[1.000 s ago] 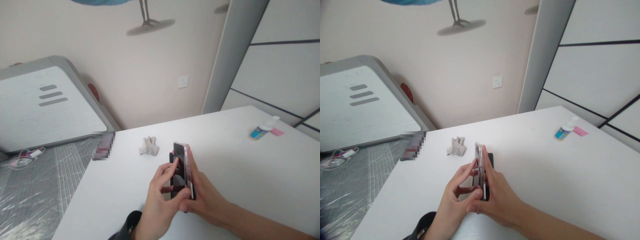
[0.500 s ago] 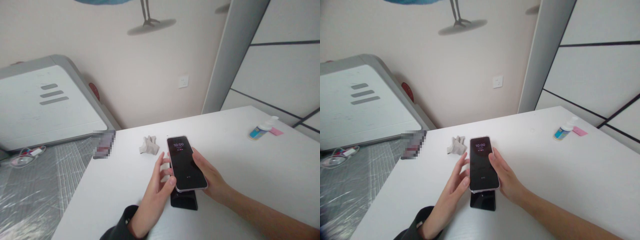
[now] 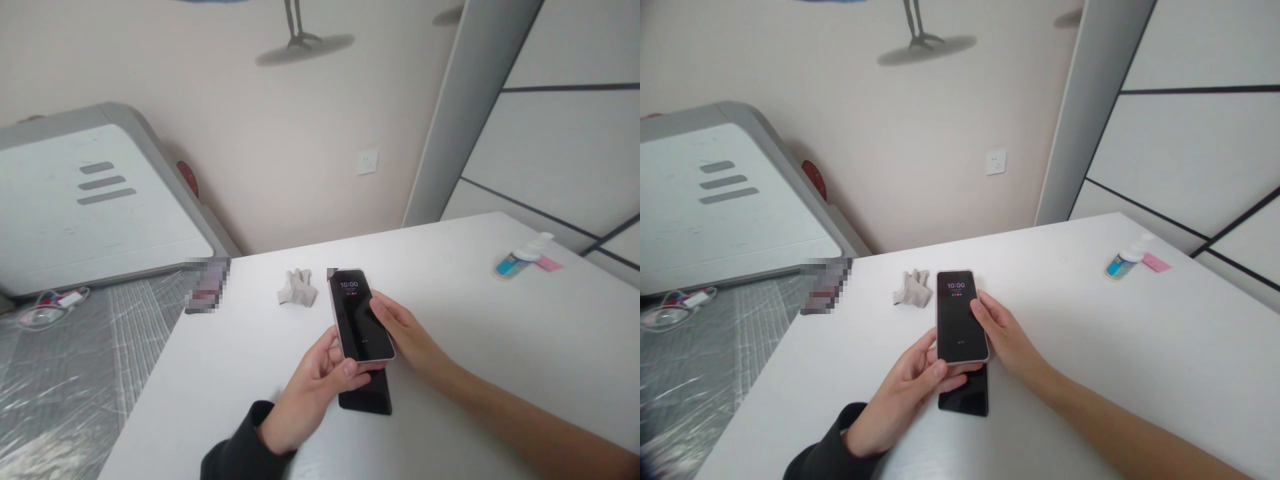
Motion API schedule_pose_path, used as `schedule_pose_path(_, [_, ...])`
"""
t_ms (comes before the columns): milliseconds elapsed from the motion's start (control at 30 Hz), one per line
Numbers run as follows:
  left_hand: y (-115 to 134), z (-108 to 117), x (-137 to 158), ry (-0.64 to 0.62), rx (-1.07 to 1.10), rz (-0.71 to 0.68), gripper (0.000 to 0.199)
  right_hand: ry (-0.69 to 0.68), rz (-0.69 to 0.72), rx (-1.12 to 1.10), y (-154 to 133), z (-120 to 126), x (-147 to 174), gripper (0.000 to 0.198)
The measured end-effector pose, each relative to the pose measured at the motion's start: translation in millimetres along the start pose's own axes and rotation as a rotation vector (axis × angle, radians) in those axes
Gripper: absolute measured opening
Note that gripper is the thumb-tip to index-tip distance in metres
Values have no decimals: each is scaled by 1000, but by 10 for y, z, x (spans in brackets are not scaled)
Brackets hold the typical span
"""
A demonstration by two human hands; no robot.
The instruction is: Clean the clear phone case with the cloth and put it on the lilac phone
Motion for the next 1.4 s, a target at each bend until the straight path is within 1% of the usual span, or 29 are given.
schedule_pose_path(100, [27,51,13,44,-32,-13,56,-54,-52,-52,79,-13,-27,55])
schedule_pose_path(233, [79,154,21,149,-48,-42,51,-182,-156,-144,181,-77,-37,56])
schedule_pose_path(300, [96,198,19,192,-46,-52,51,-238,-163,-177,187,-109,-26,52])
schedule_pose_path(400, [101,245,14,233,-43,-49,56,-276,-159,-183,210,-119,-10,49])
schedule_pose_path(567, [95,293,17,285,-41,-56,58,-312,-152,-213,280,-122,-15,61])
schedule_pose_path(667, [74,307,20,301,-48,-49,57,-317,-175,-239,310,-135,-19,65])
schedule_pose_path(767, [60,321,27,312,-52,-46,55,-289,-187,-252,318,-135,-15,65])
schedule_pose_path(933, [74,328,29,307,-41,-62,55,-258,-166,-237,287,-138,1,61])
schedule_pose_path(1033, [87,325,25,302,-21,-65,54,-248,-164,-239,286,-136,8,66])
schedule_pose_path(1300, [67,332,15,315,-3,-31,59,-208,-179,-159,327,-96,16,77])
schedule_pose_path(1400, [56,339,12,312,1,-31,57,-209,-177,-148,309,-96,23,80])
Point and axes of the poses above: each hand's wrist, its own x-axis away from the middle knuckle, its own z-axis out of the back of the hand, y = z × x, the point moved 8 cm from there along -x, towards the middle knuckle, and after that the axes turned 7 degrees about -y, right-handed, at the moved point
